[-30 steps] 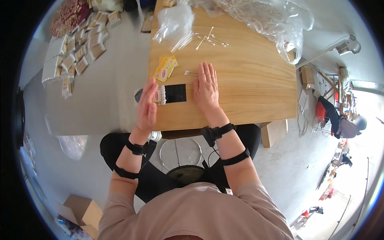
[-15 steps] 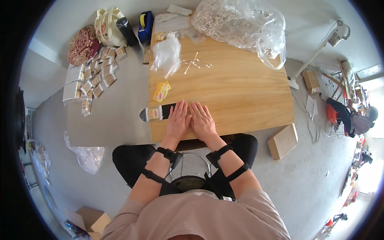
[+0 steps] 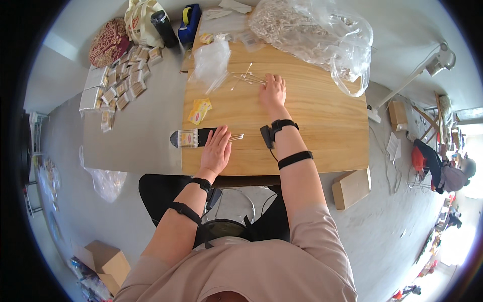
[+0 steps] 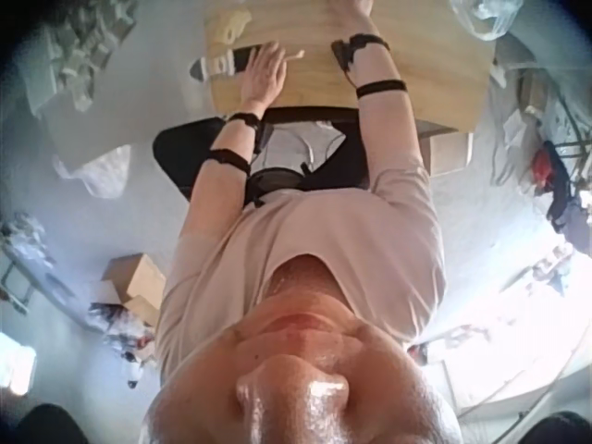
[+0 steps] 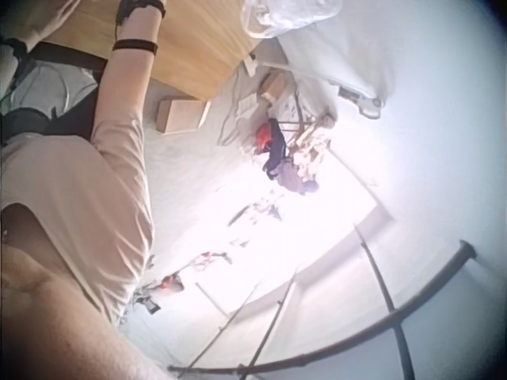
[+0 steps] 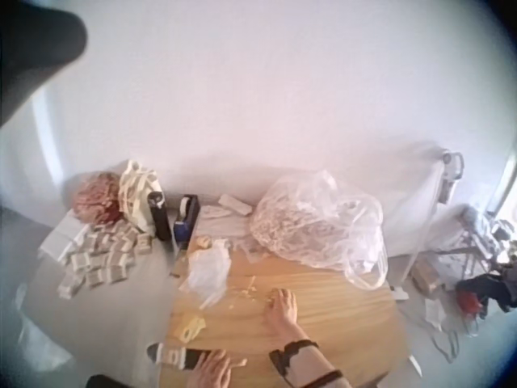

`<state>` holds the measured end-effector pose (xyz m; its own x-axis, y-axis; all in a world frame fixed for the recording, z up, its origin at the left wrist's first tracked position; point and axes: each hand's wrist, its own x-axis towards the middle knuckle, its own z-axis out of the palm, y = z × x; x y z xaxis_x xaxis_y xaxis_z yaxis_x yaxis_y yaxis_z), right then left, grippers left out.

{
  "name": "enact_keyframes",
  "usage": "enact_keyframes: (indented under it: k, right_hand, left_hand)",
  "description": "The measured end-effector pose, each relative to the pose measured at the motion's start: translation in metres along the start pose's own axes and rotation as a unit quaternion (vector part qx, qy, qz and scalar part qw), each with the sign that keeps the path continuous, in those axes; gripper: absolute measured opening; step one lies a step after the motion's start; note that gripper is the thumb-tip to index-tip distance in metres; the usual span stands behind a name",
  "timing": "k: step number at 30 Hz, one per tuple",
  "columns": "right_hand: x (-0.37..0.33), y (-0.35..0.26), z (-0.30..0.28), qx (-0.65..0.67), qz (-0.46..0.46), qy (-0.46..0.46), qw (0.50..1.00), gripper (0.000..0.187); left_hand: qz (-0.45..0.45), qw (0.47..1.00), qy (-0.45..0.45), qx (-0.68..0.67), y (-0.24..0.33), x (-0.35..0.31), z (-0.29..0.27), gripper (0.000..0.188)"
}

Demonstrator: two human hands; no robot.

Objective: Organizing and packaging cotton swabs into small plastic packets on a table.

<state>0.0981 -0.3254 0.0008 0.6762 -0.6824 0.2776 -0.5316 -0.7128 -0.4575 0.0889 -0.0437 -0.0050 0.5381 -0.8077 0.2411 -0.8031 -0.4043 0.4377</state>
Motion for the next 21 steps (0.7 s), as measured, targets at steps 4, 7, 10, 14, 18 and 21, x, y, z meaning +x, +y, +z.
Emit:
enact_keyframes:
  k: [4, 7, 10, 14, 18, 21]
  right_hand:
    - [0.015, 0.011, 0.009, 0.011, -0.064, 0.002, 0.998, 0.017]
    - [0.01, 0.016, 0.005, 0.039, -0.082, 0.023, 0.996, 0.008]
    - [-0.009, 0.028, -0.007, 0.026, -0.041, 0.016, 0.999, 0.007]
    - [-0.06, 0.027, -0.023, 0.041, -0.026, 0.017, 0.999, 0.006]
    - [-0.105, 0.01, -0.029, 0.071, -0.06, 0.003, 0.996, 0.004]
    - [-0.127, -0.017, -0.027, 0.108, -0.098, -0.008, 0.989, 0.004]
  left_hand:
    - [0.007, 1.0, 0.016, -0.024, 0.004, 0.005, -0.001, 0.028]
    - [0.0, 0.999, 0.023, -0.03, 0.0, 0.002, 0.0, 0.026]
    - [0.003, 0.999, 0.028, -0.036, 0.0, 0.003, 0.004, 0.025]
    - [-0.013, 0.999, 0.031, -0.04, -0.002, -0.001, 0.002, 0.023]
    - [-0.016, 0.998, 0.032, -0.057, 0.0, 0.003, 0.002, 0.025]
    - [-0.029, 0.995, 0.034, -0.088, -0.003, 0.001, 0.002, 0.034]
